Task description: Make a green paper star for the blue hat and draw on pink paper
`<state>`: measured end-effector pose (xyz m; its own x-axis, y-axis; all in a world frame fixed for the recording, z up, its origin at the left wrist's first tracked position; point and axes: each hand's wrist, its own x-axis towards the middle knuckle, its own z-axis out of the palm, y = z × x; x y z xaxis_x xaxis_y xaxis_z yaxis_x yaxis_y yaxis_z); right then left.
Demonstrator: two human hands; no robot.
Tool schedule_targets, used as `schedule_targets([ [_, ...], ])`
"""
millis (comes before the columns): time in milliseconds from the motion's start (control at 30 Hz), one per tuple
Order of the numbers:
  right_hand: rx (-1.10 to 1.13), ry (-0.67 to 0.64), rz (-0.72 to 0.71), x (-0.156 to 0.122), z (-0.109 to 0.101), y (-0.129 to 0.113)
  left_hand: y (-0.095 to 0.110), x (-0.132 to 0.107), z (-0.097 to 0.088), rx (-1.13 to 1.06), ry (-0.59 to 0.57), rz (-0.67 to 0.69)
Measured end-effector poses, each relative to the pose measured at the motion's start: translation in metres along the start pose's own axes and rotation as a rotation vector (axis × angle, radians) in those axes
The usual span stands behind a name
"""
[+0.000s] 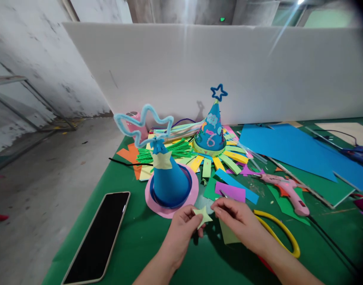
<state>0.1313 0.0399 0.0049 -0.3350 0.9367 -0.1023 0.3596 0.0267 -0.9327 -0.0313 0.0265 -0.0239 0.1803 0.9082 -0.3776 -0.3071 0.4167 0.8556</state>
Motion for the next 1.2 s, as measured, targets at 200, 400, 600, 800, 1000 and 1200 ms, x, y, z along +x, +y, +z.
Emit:
schedule_targets([
  [200, 0.044, -0.031, 0.067, -0.002, 0.009, 0.001, -0.002, 0.001, -0.002, 0.006, -0.009, -0.011],
  [400, 0.233, -0.010, 0.124, 0.005, 0.027, 0.011, -0.006, 0.003, -0.003, 0.005, -0.007, -0.028],
  [600, 0.331, -0.019, 0.138, 0.009, 0.026, 0.017, -0.003, 0.004, -0.002, -0.036, -0.022, -0.052],
  [800, 0.316, -0.001, 0.124, 0.007, 0.024, 0.016, -0.003, 0.004, -0.002, -0.005, -0.037, -0.039],
  [1000, 0.242, -0.002, 0.100, 0.006, 0.023, 0.016, -0.006, 0.005, -0.004, 0.048, -0.011, -0.029],
  [1200, 0.246, 0.035, 0.102, 0.005, 0.019, 0.010, -0.004, 0.004, -0.001, 0.060, 0.011, -0.017],
])
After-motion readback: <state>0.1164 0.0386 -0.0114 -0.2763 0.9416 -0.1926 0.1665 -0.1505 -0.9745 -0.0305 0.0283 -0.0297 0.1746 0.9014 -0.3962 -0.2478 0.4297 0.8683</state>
